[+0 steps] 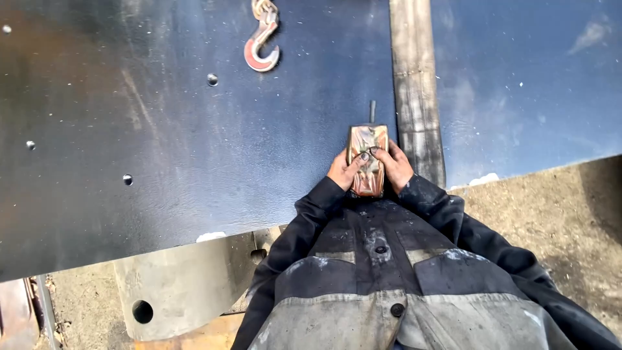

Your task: Operating a crane or hoist via a remote control to move a large metal plate.

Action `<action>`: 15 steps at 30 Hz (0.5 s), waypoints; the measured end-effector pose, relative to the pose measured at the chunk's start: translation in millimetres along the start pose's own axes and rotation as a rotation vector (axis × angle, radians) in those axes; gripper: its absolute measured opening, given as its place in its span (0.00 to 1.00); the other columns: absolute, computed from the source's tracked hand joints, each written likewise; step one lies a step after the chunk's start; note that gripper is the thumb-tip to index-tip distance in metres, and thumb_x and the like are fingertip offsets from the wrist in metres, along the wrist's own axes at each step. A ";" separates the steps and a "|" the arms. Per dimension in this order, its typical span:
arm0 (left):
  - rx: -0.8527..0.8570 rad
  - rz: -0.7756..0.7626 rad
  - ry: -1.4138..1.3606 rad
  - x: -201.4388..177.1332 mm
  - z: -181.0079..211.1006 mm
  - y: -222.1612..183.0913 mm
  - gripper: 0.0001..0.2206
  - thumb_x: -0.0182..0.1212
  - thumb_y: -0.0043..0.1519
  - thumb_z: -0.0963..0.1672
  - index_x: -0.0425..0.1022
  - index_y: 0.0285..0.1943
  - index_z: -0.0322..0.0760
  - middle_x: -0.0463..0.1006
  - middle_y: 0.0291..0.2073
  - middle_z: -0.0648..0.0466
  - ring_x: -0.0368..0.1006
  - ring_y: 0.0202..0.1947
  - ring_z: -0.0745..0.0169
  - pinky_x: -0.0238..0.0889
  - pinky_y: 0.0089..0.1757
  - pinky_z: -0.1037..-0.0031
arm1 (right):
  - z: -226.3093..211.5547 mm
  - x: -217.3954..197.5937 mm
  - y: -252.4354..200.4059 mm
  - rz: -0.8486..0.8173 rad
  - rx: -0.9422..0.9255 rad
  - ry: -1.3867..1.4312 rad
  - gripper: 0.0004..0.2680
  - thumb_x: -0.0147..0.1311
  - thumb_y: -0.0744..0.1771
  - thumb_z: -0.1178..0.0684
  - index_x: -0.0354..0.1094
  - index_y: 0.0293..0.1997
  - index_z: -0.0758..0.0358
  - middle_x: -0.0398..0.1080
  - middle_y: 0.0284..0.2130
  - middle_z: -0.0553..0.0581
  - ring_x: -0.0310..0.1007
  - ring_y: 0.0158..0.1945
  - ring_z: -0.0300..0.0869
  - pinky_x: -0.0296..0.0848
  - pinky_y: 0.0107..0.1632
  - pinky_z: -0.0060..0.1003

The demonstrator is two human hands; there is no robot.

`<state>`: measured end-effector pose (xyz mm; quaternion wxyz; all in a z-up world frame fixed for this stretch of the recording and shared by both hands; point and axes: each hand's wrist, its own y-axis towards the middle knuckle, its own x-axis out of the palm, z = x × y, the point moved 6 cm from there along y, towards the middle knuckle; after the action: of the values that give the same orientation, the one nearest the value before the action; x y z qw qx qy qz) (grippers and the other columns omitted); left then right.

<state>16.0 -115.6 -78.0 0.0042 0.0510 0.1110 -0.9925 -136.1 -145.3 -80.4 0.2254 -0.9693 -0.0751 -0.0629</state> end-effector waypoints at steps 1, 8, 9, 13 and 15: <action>-0.002 -0.008 -0.003 2.2 -6.7 0.2 0.11 0.67 0.64 0.51 0.79 0.46 0.43 0.83 0.33 0.54 0.79 0.38 0.64 0.73 0.43 0.66 | 2.1 -2.6 -0.6 0.009 0.002 0.000 0.21 0.63 0.65 0.43 0.68 0.61 0.65 0.71 0.49 0.69 0.68 0.54 0.49 0.71 0.55 0.52; 0.059 0.035 0.048 8.0 -16.4 -4.8 0.11 0.63 0.65 0.47 0.73 0.42 0.34 0.77 0.31 0.41 0.75 0.36 0.49 0.69 0.42 0.59 | 26.9 -9.0 1.8 0.057 0.107 -0.041 0.25 0.60 0.64 0.42 0.66 0.64 0.71 0.69 0.53 0.81 0.70 0.57 0.63 0.69 0.58 0.58; -0.029 0.008 0.036 9.5 -29.7 -13.2 0.14 0.64 0.65 0.50 0.75 0.43 0.36 0.79 0.32 0.43 0.76 0.36 0.50 0.70 0.43 0.58 | 43.5 -10.9 -3.9 0.069 0.188 0.019 0.26 0.62 0.63 0.43 0.65 0.65 0.70 0.71 0.52 0.78 0.72 0.56 0.60 0.71 0.56 0.57; -0.063 0.032 0.028 11.1 -58.0 -1.0 0.13 0.68 0.63 0.53 0.78 0.43 0.45 0.81 0.33 0.51 0.79 0.38 0.57 0.71 0.44 0.64 | 85.9 -17.7 29.9 0.014 0.192 0.140 0.23 0.62 0.63 0.46 0.66 0.64 0.66 0.73 0.46 0.74 0.75 0.48 0.56 0.76 0.50 0.55; -0.092 0.031 0.023 11.7 -54.5 0.4 0.13 0.69 0.63 0.53 0.78 0.44 0.45 0.81 0.33 0.50 0.78 0.39 0.59 0.70 0.45 0.65 | 95.0 -20.1 34.9 0.024 0.216 0.144 0.25 0.64 0.63 0.44 0.65 0.64 0.67 0.73 0.45 0.76 0.76 0.47 0.57 0.76 0.48 0.54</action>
<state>9.8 -103.9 -132.1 0.0205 0.0641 0.1557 -0.9855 -141.4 -136.3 -183.0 0.3342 -0.9331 -0.0535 -0.1214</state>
